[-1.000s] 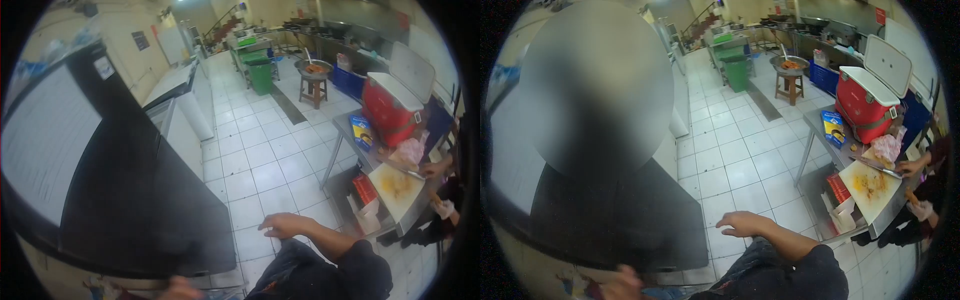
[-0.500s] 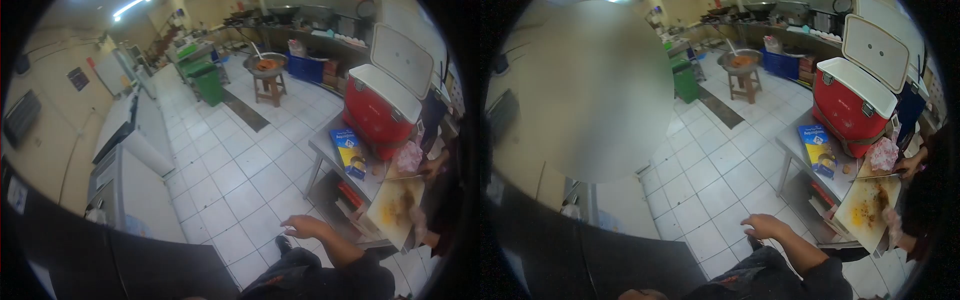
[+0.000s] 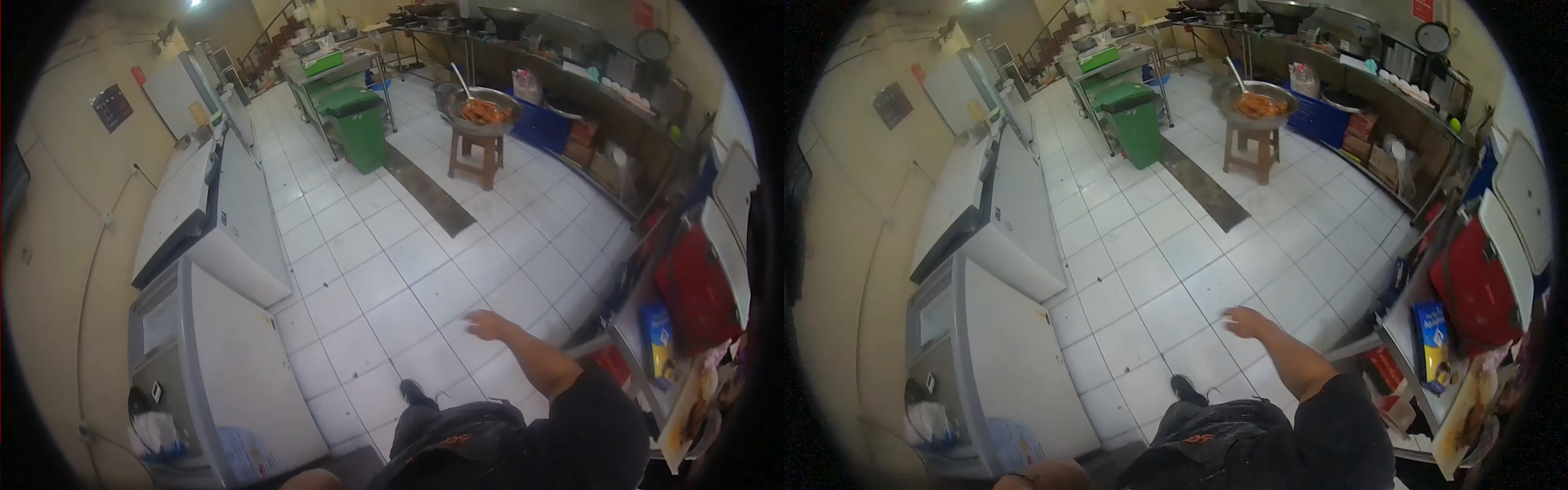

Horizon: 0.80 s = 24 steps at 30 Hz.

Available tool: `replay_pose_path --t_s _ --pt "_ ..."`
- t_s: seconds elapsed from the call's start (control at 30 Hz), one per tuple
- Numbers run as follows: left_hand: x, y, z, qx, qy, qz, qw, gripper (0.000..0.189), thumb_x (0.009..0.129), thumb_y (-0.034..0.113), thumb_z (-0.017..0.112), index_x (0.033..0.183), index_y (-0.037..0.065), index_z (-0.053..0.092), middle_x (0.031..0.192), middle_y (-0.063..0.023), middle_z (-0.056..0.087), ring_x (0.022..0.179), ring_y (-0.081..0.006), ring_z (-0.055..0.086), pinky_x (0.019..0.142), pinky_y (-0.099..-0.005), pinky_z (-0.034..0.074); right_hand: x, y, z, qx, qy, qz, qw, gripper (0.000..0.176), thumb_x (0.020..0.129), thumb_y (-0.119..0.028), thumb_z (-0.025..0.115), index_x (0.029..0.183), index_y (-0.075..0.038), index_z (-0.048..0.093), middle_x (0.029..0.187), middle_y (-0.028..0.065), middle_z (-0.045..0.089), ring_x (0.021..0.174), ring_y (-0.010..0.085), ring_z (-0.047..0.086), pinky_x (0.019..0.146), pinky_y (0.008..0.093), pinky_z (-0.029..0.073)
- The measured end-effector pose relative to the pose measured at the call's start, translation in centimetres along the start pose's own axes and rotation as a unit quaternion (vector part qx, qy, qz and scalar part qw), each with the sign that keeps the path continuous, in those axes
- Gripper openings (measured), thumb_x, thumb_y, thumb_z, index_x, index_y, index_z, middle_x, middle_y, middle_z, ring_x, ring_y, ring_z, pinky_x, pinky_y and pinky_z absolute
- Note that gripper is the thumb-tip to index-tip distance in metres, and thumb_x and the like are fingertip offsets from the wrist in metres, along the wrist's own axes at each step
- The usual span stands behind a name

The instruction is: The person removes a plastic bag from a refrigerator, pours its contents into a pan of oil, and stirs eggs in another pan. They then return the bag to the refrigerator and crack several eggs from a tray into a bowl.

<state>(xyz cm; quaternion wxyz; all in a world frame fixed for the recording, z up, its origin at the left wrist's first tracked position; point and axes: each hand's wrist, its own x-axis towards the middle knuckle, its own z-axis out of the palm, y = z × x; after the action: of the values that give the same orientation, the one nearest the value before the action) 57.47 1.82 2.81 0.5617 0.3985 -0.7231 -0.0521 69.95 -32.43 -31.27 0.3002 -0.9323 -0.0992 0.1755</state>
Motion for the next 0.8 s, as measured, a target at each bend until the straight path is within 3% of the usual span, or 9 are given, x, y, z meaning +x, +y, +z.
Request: replay_pose_path --t_s 0.07,0.17,0.2,0.23,0.43,0.63,0.7,0.73,0.8 --pt "-1.5 -1.0 -6.4 -0.008 -0.009 -0.01 1.0 0.054 0.079 0.056 0.048 0.096 0.007 0.061 0.103 -0.0108 0.055 0.084 -0.0203 0.05 0.066 -0.035 0.031 0.2 6.2 2.0 0.048 0.039 0.203 0.977 0.042 0.079 -0.03 0.051 0.113 -0.006 0.052 0.115 0.017 0.052 0.11 0.0319 0.046 0.093 0.0379 0.036" --pt "-3.2 -3.8 -15.6 -0.032 -0.025 -0.016 0.999 0.055 0.078 0.057 0.048 0.096 0.007 0.061 0.103 -0.0108 0.055 0.084 -0.0199 0.05 0.065 -0.0349 0.032 -4.3 15.4 6.9 -0.087 -0.049 0.266 0.959 0.039 0.078 -0.033 0.046 0.1 -0.004 0.059 0.111 0.0189 0.054 0.106 0.0327 0.048 0.093 0.039 0.036" --pt "-3.8 -5.2 -18.5 -0.044 -0.03 -0.018 0.998 0.055 0.078 0.057 0.048 0.097 0.007 0.061 0.103 -0.0108 0.055 0.084 -0.0198 0.05 0.065 -0.0348 0.032 -5.7 18.9 9.6 -0.201 -0.19 0.166 0.947 0.035 0.077 -0.031 0.046 0.092 -0.003 0.062 0.102 0.0193 0.057 0.098 0.0335 0.053 0.087 0.0416 0.04" --pt "-4.4 -6.8 -21.4 -0.056 -0.038 -0.017 0.998 0.055 0.078 0.057 0.048 0.097 0.007 0.061 0.103 -0.0108 0.055 0.084 -0.0197 0.05 0.065 -0.0347 0.032 -7.6 19.6 13.1 -0.164 -0.141 0.295 0.931 0.036 0.077 -0.032 0.047 0.088 -0.003 0.064 0.096 0.0184 0.06 0.09 0.0338 0.056 0.08 0.0427 0.043" --pt "-8.5 -16.8 -39.0 -0.09 -0.07 -0.02 0.993 0.056 0.078 0.058 0.048 0.097 0.007 0.061 0.103 -0.0108 0.055 0.083 -0.0189 0.051 0.063 -0.0344 0.032 -2.3 12.9 12.9 -0.077 -0.275 0.383 0.878 0.036 0.075 -0.031 0.051 0.097 -0.006 0.06 0.101 0.0167 0.058 0.094 0.0324 0.054 0.081 0.0409 0.043" --pt "-10.8 -21.5 -56.3 -0.046 -0.053 -0.055 0.996 0.057 0.077 0.058 0.049 0.097 0.007 0.061 0.103 -0.0108 0.055 0.082 -0.0181 0.051 0.062 -0.0341 0.033 35.9 12.4 2.1 -0.072 -0.129 0.293 0.945 0.04 0.073 -0.028 0.054 0.108 -0.008 0.055 0.108 0.0166 0.055 0.103 0.0308 0.051 0.086 0.0393 0.041" --pt "-12.0 -22.5 -61.8 -0.023 -0.045 -0.056 0.997 0.057 0.077 0.059 0.049 0.097 0.007 0.061 0.103 -0.0108 0.055 0.082 -0.0179 0.052 0.062 -0.034 0.033 54.6 5.6 -5.0 -0.023 0.021 0.208 0.978 0.043 0.073 -0.027 0.055 0.111 -0.008 0.054 0.111 0.0166 0.054 0.106 0.0303 0.049 0.088 0.0388 0.04" --pt "-12.8 -22.9 -64.6 -0.009 -0.041 -0.057 0.997 0.057 0.077 0.059 0.049 0.097 0.007 0.061 0.102 -0.0108 0.055 0.082 -0.0177 0.052 0.062 -0.0339 0.033 63.6 1.9 -7.8 0.002 0.089 0.118 0.989 0.04 0.083 -0.032 0.045 0.115 -0.007 0.051 0.12 0.0164 0.048 0.113 0.0305 0.043 0.097 0.0363 0.033" --pt "-14.8 -23.8 -70.3 0.025 -0.032 -0.064 0.997 0.058 0.076 0.059 0.049 0.097 0.007 0.061 0.102 -0.0108 0.055 0.081 -0.0175 0.052 0.061 -0.0338 0.033 78.6 -8.9 -15.7 0.098 0.091 0.006 0.991 0.039 0.084 -0.028 0.049 0.116 -0.006 0.05 0.115 0.0157 0.052 0.107 0.0265 0.049 0.092 0.0346 0.037"
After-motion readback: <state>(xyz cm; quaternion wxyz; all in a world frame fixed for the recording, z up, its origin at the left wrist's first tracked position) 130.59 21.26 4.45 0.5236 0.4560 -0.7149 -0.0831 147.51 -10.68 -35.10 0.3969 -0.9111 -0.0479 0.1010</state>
